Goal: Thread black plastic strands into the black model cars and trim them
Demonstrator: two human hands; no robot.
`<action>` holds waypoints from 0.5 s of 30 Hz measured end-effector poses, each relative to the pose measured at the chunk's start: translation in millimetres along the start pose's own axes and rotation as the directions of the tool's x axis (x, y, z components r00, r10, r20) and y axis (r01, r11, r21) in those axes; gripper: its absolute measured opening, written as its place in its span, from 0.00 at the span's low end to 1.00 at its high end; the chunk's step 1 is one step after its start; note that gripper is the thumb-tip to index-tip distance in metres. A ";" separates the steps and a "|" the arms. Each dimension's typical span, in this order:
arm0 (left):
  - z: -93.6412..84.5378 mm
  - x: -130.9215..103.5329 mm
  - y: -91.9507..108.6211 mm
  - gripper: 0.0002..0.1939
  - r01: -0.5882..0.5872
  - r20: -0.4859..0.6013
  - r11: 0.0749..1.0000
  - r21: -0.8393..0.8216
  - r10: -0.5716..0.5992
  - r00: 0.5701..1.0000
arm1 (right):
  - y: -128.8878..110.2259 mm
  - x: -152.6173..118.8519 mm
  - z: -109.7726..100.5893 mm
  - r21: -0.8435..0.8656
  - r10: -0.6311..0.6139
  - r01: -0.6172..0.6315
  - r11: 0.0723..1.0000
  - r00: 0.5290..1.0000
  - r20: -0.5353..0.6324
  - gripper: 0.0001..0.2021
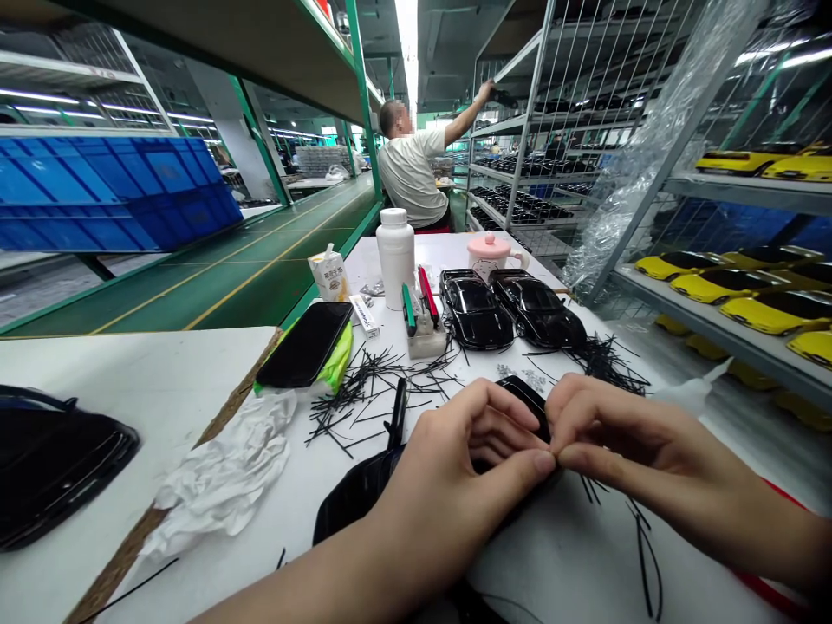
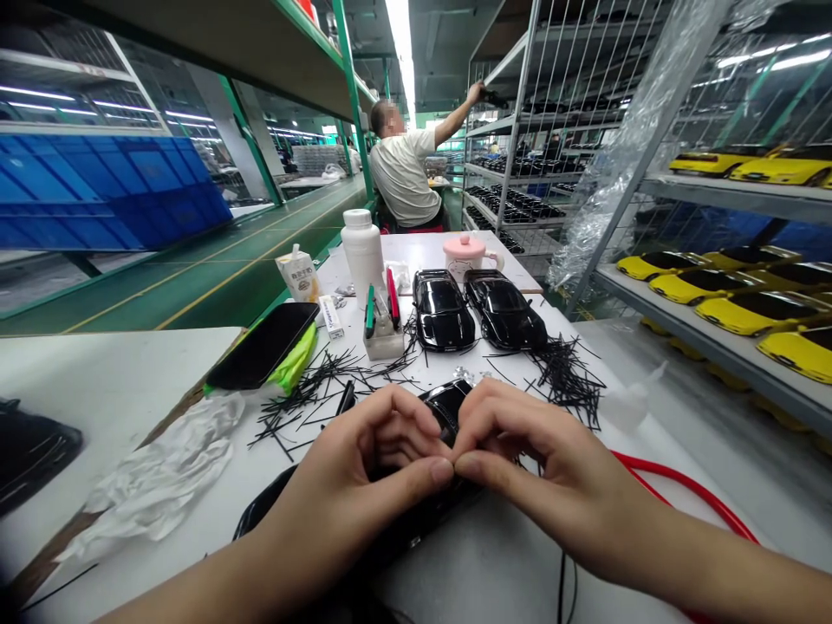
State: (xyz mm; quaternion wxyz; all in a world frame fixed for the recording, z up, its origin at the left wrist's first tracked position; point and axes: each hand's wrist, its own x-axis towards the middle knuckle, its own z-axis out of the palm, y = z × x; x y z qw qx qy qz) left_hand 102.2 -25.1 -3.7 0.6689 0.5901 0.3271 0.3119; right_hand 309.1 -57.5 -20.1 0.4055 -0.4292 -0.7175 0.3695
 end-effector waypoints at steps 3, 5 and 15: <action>0.0 0.4 2.5 0.10 -0.016 -0.001 0.997 0.077 0.016 1.000 | 0.2 -0.3 -0.2 -0.006 0.006 -0.006 1.000 1.000 0.007 0.08; -0.7 0.3 3.8 0.08 -0.052 0.008 0.983 0.175 0.051 0.999 | 0.1 -0.1 -0.9 -0.012 0.001 -0.001 1.000 1.000 -0.016 0.09; -0.6 -5.3 3.6 0.10 -0.132 0.056 0.975 0.180 0.124 0.991 | -1.2 -1.6 1.5 -0.097 -0.123 0.121 0.988 0.992 -0.009 0.07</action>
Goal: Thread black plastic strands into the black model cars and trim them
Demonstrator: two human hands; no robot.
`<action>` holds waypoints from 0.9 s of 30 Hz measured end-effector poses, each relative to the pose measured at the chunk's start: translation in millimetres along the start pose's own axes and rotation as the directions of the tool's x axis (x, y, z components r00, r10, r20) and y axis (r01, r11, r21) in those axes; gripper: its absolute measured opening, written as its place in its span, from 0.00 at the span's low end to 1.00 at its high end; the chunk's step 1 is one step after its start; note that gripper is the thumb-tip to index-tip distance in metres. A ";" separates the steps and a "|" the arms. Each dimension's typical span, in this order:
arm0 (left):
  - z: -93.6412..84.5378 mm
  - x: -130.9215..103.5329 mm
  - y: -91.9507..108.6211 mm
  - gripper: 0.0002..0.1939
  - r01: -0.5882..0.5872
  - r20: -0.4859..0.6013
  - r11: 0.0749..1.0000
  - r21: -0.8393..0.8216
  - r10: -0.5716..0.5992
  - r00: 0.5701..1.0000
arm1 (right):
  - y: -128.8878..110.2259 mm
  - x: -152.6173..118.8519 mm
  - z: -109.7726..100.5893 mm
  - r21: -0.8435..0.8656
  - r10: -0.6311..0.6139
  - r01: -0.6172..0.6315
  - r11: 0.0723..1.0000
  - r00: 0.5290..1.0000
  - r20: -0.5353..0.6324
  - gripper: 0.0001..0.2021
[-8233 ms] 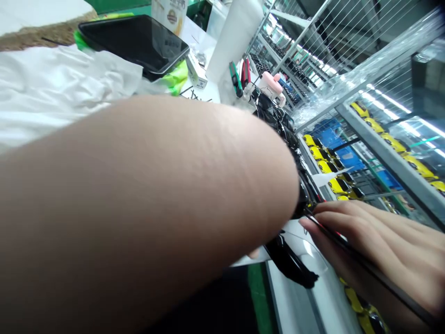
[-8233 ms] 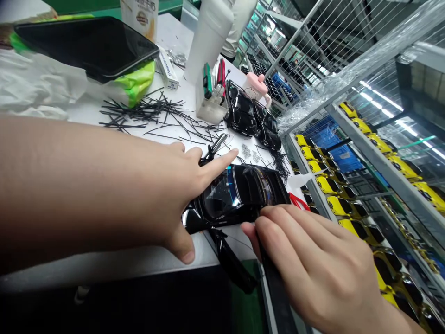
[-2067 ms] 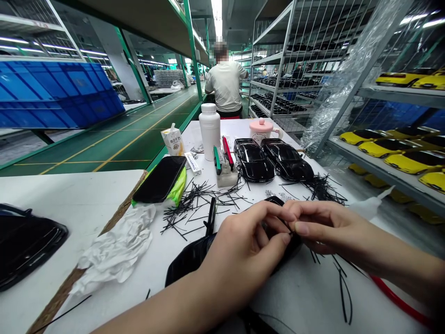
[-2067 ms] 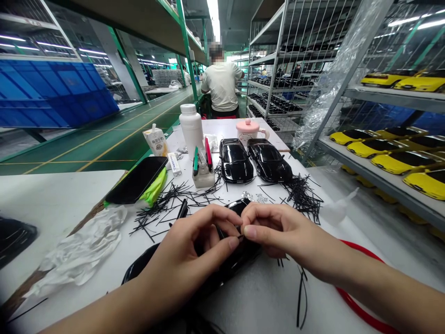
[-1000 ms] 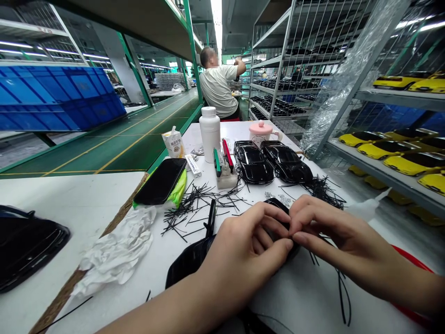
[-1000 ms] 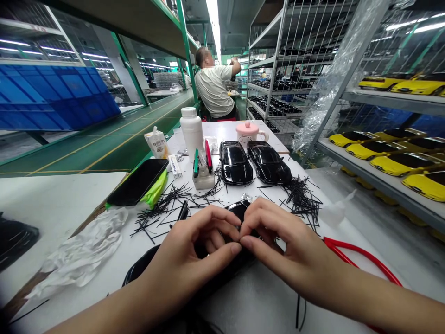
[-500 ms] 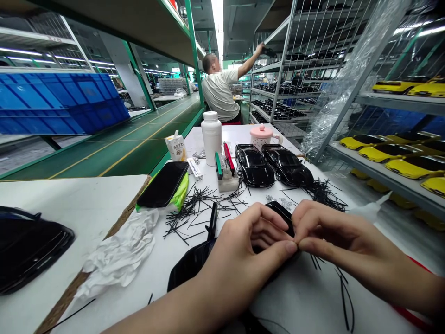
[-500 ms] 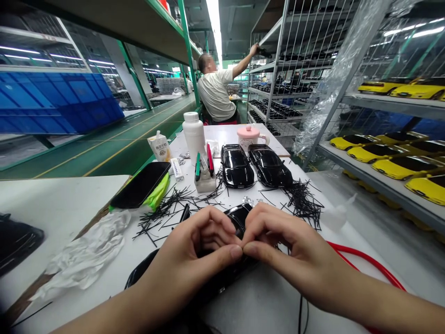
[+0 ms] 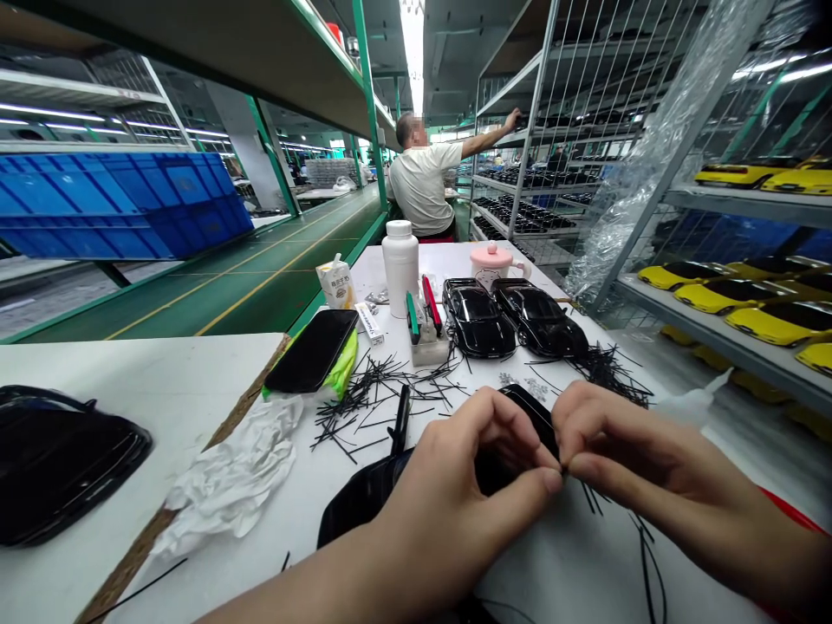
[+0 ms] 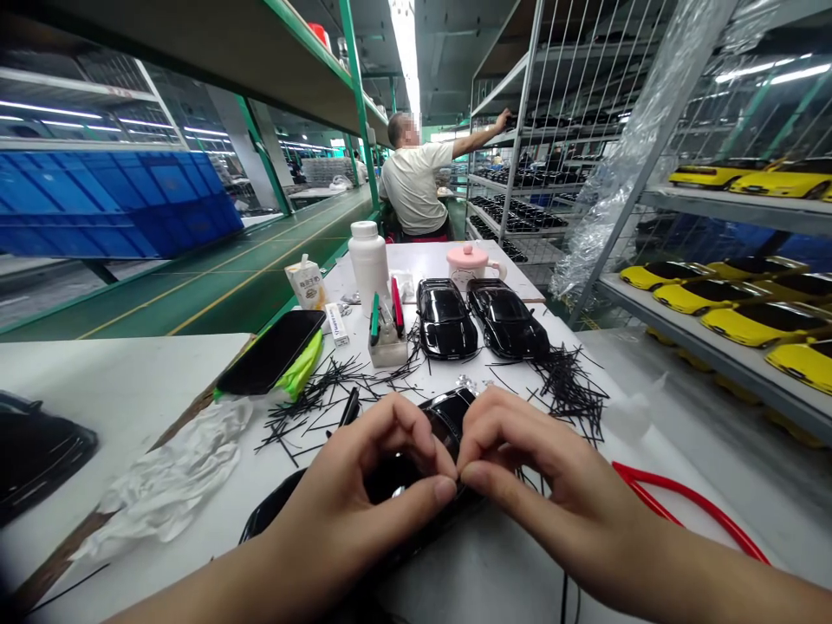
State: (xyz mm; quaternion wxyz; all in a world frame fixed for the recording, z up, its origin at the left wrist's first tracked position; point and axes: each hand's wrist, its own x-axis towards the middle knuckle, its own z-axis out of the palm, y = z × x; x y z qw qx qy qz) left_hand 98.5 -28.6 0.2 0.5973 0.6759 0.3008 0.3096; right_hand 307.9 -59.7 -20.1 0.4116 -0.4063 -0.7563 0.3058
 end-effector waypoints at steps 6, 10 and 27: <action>-8.7 -0.3 1.6 0.08 -0.005 0.099 0.933 0.359 -0.033 0.994 | -1.4 -1.9 -8.1 -0.051 -0.037 0.031 0.998 0.991 -0.131 0.08; -16.9 -4.1 9.6 0.09 -0.046 0.170 0.766 0.642 -0.083 0.982 | -17.9 -2.5 -22.8 -0.161 -0.078 0.053 0.986 0.985 -0.157 0.06; -14.8 3.3 2.5 0.08 -0.226 0.205 0.741 0.632 0.121 0.971 | 7.9 -68.7 75.9 -0.549 0.150 -0.136 0.825 0.989 -0.019 0.03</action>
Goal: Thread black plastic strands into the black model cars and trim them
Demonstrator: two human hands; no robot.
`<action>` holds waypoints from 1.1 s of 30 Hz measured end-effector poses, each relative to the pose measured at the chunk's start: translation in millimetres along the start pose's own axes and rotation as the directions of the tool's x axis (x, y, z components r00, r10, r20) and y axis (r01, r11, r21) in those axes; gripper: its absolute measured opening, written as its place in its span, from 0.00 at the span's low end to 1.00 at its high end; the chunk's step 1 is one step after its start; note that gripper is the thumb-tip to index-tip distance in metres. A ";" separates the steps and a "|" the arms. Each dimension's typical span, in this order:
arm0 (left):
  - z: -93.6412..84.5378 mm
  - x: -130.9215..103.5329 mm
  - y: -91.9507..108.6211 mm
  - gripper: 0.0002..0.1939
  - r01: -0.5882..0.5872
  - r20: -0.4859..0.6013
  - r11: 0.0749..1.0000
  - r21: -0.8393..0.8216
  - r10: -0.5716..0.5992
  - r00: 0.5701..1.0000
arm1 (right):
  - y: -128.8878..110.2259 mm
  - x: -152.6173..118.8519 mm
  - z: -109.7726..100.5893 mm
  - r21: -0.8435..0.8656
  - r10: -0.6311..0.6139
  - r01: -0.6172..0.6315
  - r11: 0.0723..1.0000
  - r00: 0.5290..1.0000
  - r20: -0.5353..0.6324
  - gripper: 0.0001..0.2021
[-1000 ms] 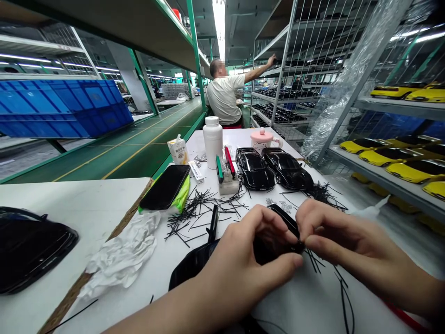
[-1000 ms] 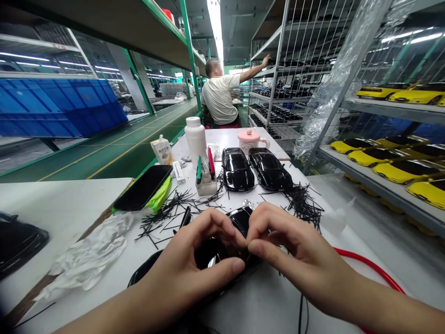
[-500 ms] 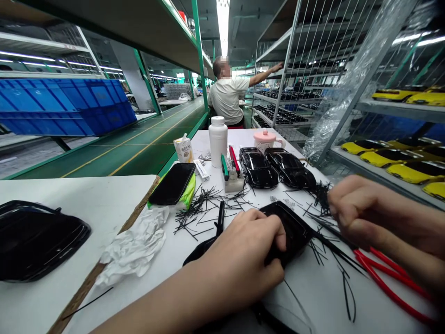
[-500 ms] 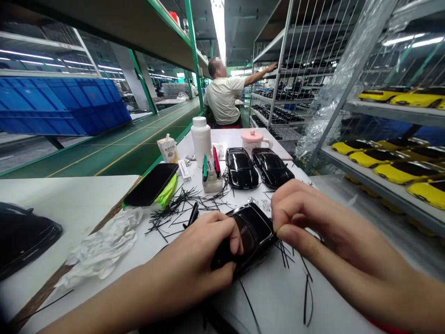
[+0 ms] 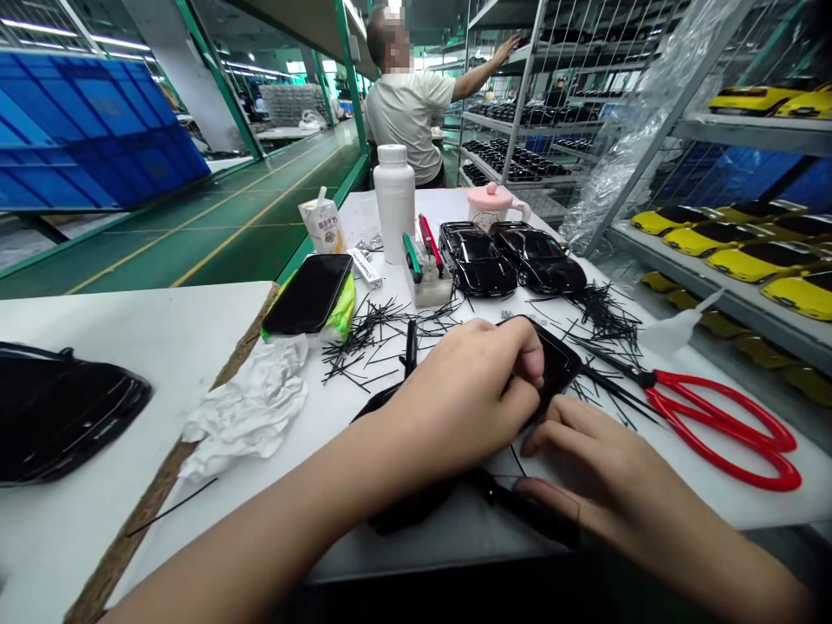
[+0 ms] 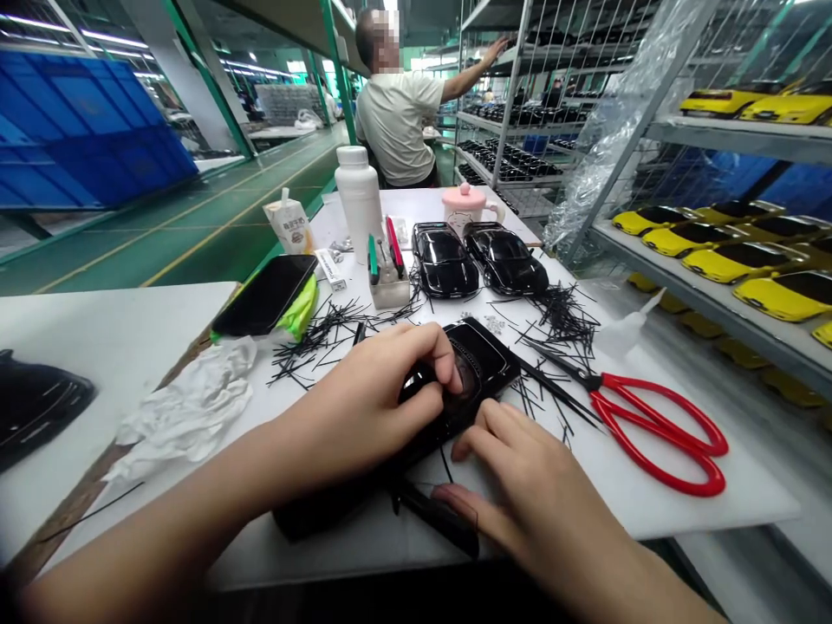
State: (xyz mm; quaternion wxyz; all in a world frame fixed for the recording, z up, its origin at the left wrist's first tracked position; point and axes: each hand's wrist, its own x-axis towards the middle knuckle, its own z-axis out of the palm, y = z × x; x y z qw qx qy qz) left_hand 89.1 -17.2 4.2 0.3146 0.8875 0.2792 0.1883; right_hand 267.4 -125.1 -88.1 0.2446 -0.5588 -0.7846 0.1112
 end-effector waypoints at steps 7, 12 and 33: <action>-20.0 -4.8 3.4 0.08 -0.085 0.153 0.996 0.041 0.077 0.985 | -10.5 -0.4 -4.1 0.096 -0.013 0.024 0.995 0.994 -0.109 0.07; -17.8 -7.7 5.2 0.12 -0.143 0.240 0.990 0.013 0.136 0.961 | -14.9 5.1 -26.7 0.050 -0.125 0.145 0.988 0.951 -0.283 0.05; -12.0 -4.1 -3.3 0.14 -0.147 0.288 0.984 0.097 0.113 0.951 | 0.9 1.6 -22.9 0.180 -0.123 0.211 0.961 0.904 -0.409 0.14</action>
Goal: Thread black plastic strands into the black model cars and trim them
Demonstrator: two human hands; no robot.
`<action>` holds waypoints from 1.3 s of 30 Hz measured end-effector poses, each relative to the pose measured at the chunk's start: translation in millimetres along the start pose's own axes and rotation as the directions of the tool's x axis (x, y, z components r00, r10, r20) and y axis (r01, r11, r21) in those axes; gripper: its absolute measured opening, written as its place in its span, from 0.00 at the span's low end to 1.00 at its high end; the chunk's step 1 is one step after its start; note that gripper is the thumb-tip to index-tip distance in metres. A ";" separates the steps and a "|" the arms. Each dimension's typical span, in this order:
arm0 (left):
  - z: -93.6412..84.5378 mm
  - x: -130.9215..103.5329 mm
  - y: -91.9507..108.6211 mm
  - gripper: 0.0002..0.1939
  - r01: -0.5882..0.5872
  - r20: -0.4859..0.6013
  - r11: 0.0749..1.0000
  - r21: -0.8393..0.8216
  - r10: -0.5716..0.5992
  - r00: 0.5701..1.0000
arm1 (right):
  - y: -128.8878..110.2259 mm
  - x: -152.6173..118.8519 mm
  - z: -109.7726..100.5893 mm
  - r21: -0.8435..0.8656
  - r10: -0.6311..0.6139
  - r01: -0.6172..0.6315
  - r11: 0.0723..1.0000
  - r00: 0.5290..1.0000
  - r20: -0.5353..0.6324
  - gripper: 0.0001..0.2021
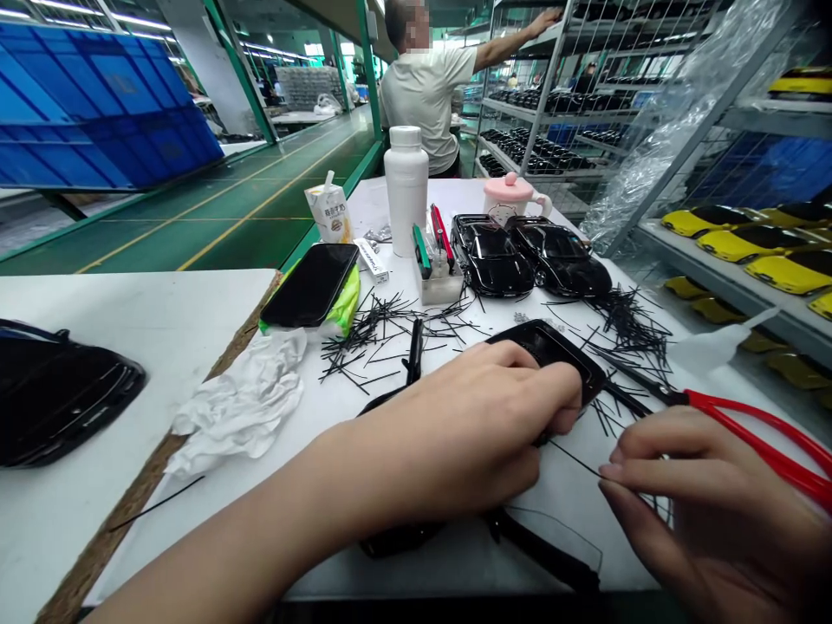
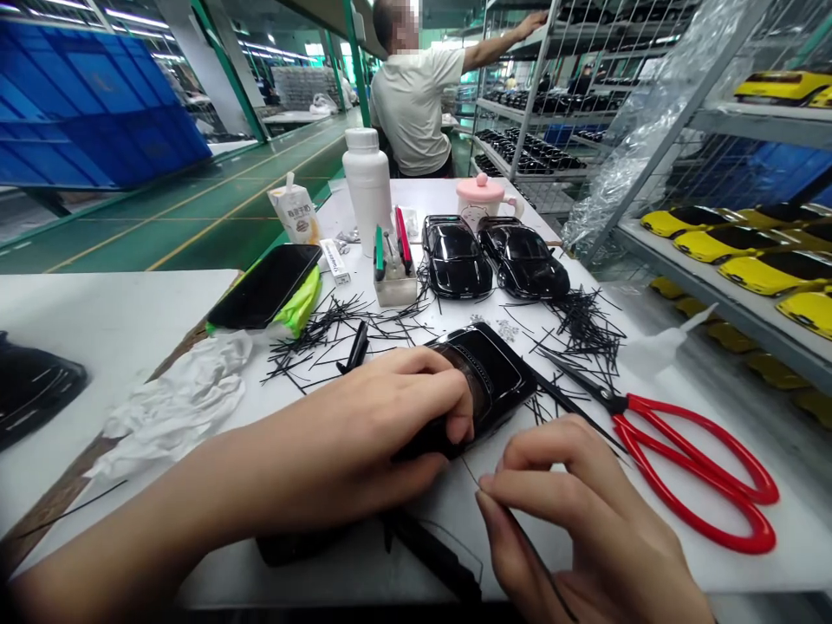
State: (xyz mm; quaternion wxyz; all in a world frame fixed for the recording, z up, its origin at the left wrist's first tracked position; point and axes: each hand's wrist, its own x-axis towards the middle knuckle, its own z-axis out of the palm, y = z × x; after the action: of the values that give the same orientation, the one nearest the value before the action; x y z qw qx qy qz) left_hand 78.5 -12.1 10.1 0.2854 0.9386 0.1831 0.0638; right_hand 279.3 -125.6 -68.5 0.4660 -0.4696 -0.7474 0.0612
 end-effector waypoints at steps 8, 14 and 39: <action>6.7 4.9 -1.5 0.09 -0.010 -0.054 0.999 0.035 0.012 0.998 | -5.2 -1.8 9.4 0.019 0.084 -0.084 0.996 0.996 -0.023 0.13; 8.7 4.8 -0.5 0.08 -0.005 -0.083 0.999 0.040 0.009 0.997 | -8.8 3.5 21.9 -0.064 0.112 -0.112 0.992 0.994 -0.007 0.09; 9.2 4.6 -12.8 0.10 0.030 -0.133 0.997 -0.068 -0.039 0.990 | -20.2 3.8 8.4 -0.010 0.220 -0.220 0.975 0.967 0.130 0.06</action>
State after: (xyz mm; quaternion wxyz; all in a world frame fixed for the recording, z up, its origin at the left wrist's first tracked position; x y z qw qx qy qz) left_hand 80.9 -5.3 -4.6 0.3041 0.9190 0.2161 0.1279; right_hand 259.4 -131.0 -60.1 0.4076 -0.5436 -0.7193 0.1448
